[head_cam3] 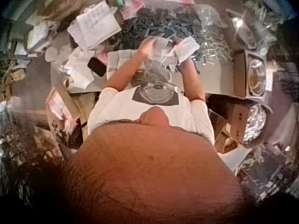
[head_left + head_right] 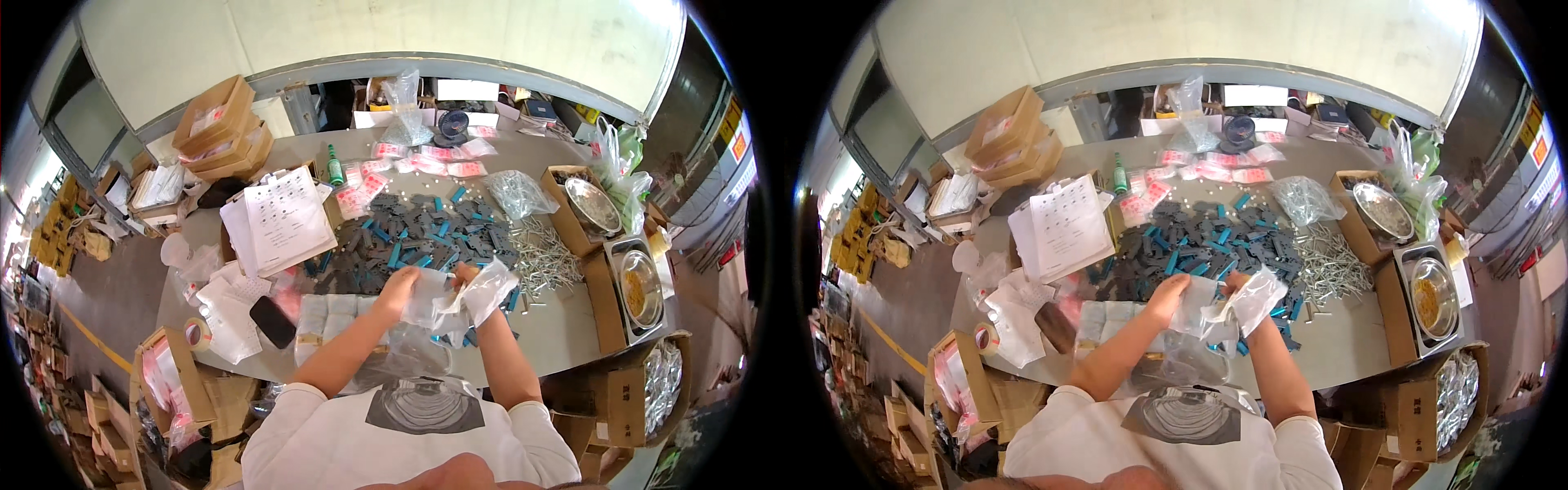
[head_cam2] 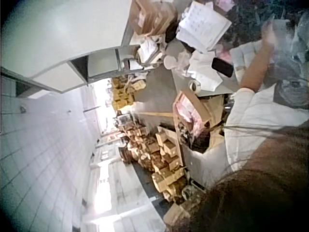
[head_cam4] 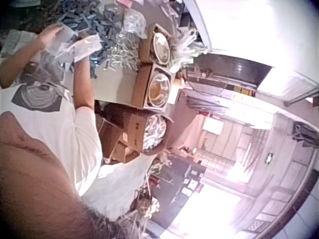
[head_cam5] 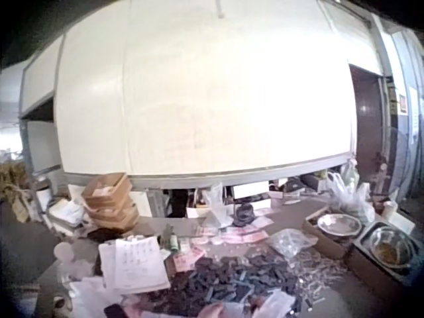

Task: The person packages metal parts by inserting them into small plastic pouches by hand at a workstation.

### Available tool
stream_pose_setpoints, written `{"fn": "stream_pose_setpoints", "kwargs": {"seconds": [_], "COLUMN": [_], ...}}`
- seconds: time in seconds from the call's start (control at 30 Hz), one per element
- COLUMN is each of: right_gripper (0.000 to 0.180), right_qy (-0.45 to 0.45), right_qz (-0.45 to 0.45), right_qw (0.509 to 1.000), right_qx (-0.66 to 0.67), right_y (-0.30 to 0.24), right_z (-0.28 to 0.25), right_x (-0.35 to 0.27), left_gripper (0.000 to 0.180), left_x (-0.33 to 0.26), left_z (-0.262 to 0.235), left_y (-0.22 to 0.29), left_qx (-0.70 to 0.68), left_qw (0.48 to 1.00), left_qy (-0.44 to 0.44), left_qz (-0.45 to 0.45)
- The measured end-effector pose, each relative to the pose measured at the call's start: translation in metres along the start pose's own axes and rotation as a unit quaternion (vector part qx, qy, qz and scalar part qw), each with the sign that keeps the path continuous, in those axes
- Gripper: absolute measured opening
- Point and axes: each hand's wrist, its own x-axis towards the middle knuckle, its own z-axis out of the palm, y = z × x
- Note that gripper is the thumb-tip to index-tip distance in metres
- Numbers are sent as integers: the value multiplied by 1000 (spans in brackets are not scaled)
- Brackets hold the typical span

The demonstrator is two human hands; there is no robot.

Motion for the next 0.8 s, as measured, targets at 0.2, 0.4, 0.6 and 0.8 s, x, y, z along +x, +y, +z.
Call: {"fn": "stream_pose_setpoints", "kwargs": {"seconds": [0.2,0.4,0.6,0.8], "right_gripper": [31,26,40,30], "right_qy": [2,-29,20,-241], "right_qz": [31,57,67,51], "right_qw": [983,965,967,964], "right_qx": [182,255,245,103], "right_y": [14,11,-48,-90], "right_z": [-43,-94,-87,-72], "right_x": [38,86,67,15], "left_gripper": [45,20,29,42], "left_x": [-12,26,29,30], "left_z": [50,84,105,74], "left_y": [38,36,27,-17], "left_qx": [-91,-41,114,615], "left_qw": [983,986,993,673], "left_qy": [-76,-83,1,95], "left_qz": [-143,-138,-20,400]}}
